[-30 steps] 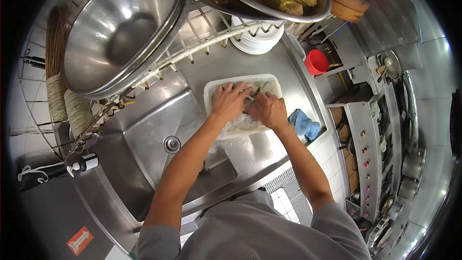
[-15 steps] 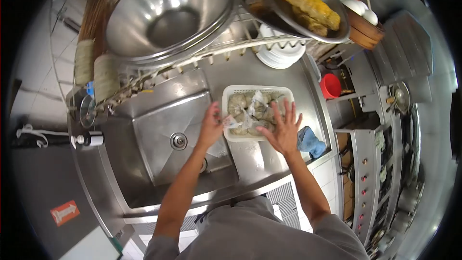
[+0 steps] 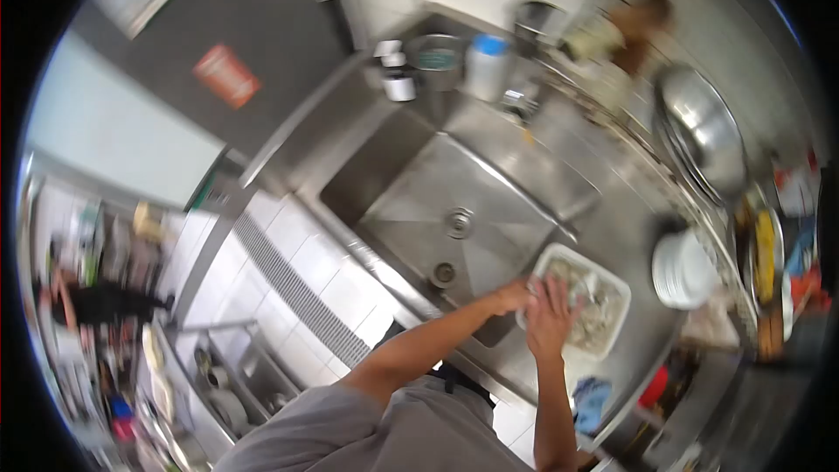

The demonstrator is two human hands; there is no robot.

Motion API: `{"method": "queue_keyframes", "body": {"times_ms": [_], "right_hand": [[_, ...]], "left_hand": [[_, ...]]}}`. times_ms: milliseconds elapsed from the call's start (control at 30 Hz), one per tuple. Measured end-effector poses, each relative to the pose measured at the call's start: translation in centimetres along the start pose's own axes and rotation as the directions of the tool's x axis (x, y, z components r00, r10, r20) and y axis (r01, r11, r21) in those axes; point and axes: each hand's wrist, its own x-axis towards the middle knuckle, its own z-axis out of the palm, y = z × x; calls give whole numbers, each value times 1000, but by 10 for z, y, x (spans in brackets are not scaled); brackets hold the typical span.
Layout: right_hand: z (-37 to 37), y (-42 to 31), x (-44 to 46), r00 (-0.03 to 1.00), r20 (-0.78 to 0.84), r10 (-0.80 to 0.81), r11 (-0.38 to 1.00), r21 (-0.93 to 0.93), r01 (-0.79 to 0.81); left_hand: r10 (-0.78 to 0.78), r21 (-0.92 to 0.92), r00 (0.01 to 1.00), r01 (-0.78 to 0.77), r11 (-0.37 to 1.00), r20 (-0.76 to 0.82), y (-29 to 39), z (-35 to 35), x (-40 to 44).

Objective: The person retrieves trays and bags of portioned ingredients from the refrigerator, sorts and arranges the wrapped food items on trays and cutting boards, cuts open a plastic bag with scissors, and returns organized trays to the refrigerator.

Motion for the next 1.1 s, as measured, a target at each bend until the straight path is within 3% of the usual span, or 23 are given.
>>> {"method": "queue_keyframes", "body": {"times_ms": [67,100,167,300,367,433,467,500,567,667,733,833,867,900,967,1033,1067,1100], "right_hand": [[-8,-16,-8,997,-17,79,997,-7,-80],[-9,-26,-9,1000,-16,20,1000,-3,-20],[-15,-44,-13,997,-2,82,997,0,-82],[-36,-113,-6,995,47,-88,994,68,85],[-40,-160,-7,984,-7,-176,974,142,175],[-46,-214,-7,919,6,-394,900,207,384],[-42,-242,-8,869,-49,-493,842,224,491],[-37,-269,-9,857,-48,-513,830,226,509],[-27,-320,-14,717,-90,-692,668,296,682],[-5,-384,-12,611,-169,-774,528,362,768],[6,-420,-7,552,-260,-792,443,378,813],[30,-456,3,547,-341,-764,427,368,826],[40,-466,5,582,-367,-726,444,396,804],[50,-474,7,587,-357,-727,454,391,800],[70,-492,17,811,-196,-552,569,622,538],[93,-506,32,813,-45,-581,617,627,476],[106,-514,41,779,13,-626,612,628,481],[123,-520,46,776,234,-586,654,702,282]], "left_hand": [[31,28,998,-29,999,-58,54,22,-55],[81,95,991,-71,993,-103,69,19,-71],[128,79,979,-116,990,-161,72,13,-98],[169,0,967,-172,985,-189,87,-17,-177],[195,-54,955,-212,976,-222,79,-41,-224],[296,19,861,-317,948,-415,64,-68,-270],[304,17,848,-329,944,-434,57,-81,-298],[280,-60,811,-359,931,-514,58,-92,-332],[247,-142,761,-405,903,-600,47,-117,-391],[234,-131,578,-519,845,-782,35,-159,-471],[253,5,382,-544,839,-889,29,-179,-524],[108,-71,284,-554,829,-953,0,-217,-576],[102,-34,171,-647,761,-980,-20,-232,-577],[97,-47,184,-648,760,-978,-31,-242,-585],[-25,-128,175,-605,786,-984,-48,-266,-607],[-44,-103,98,-754,649,-994,-38,-283,-620],[-85,-113,75,-757,643,-993,-38,-296,-624],[-129,-120,48,-760,639,-991,-38,-310,-626]]}}
